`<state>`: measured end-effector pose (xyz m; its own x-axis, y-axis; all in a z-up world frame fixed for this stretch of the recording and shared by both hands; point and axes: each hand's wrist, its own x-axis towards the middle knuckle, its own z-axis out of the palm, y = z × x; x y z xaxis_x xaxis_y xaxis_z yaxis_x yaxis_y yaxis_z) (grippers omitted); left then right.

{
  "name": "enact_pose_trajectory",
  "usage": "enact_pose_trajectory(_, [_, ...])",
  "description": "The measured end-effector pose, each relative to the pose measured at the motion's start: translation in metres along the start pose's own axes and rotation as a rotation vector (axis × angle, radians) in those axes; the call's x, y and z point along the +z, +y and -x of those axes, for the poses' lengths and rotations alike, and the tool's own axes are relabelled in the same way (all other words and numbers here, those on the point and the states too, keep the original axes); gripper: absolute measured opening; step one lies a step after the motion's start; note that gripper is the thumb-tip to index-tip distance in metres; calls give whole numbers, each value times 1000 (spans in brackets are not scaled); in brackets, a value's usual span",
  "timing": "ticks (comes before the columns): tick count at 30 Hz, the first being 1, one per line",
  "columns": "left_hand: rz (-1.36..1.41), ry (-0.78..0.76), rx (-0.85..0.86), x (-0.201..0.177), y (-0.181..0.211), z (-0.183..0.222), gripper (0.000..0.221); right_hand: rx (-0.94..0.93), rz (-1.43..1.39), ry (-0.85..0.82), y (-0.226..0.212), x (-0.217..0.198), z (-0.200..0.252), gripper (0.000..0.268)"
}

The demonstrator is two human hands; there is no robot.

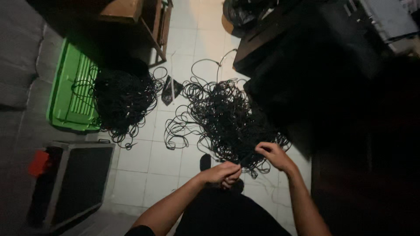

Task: The person coils a long black cable into a neat circular bundle by hand, then places the coiled cable into a white plastic storage bin.

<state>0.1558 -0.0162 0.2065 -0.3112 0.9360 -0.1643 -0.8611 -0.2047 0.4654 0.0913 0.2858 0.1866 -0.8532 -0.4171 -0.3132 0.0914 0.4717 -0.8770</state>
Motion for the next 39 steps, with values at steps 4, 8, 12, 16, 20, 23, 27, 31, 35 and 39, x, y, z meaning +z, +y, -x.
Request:
enact_pose_trajectory(4, [-57, -22, 380, 57, 14, -22, 55, -122, -363, -122, 42, 26, 21, 59])
enact_pose_trajectory(8, [-120, 456, 892, 90, 48, -35, 52, 40, -294, -204, 19, 53, 53, 51])
enact_pose_trajectory(12, [94, 863, 1199, 86, 87, -8, 41, 83, -46, -278, -45, 51, 93, 41])
enact_pose_trajectory(16, [-106, 1043, 1339, 51, 90, 19, 38, 48, 72, -294, -100, 29, 131, 33])
enact_pose_trajectory(20, [-727, 1254, 1124, -9, 63, 11, 45, 137, 106, -163, -130, 11, 146, 27])
enact_pose_trajectory(23, [-2230, 1108, 958, -35, 29, -4, 20, -166, 210, 88, -136, -3, 141, 22])
enact_pose_trajectory(27, [-1382, 555, 347, -10, -15, -31, 46, -279, 231, 349, -132, -28, 112, 23])
enact_pose_trajectory(31, [-322, 121, 37, 47, -25, 15, 64, -223, 115, 329, -119, -35, 64, 23])
enact_pose_trajectory(35, [-280, 87, 282, 80, 9, 55, 53, -68, -190, 154, -81, -2, 7, 27])
enact_pose_trajectory(39, [-115, 282, 542, 84, 51, 87, 50, -357, -185, -8, -53, 74, -31, 31])
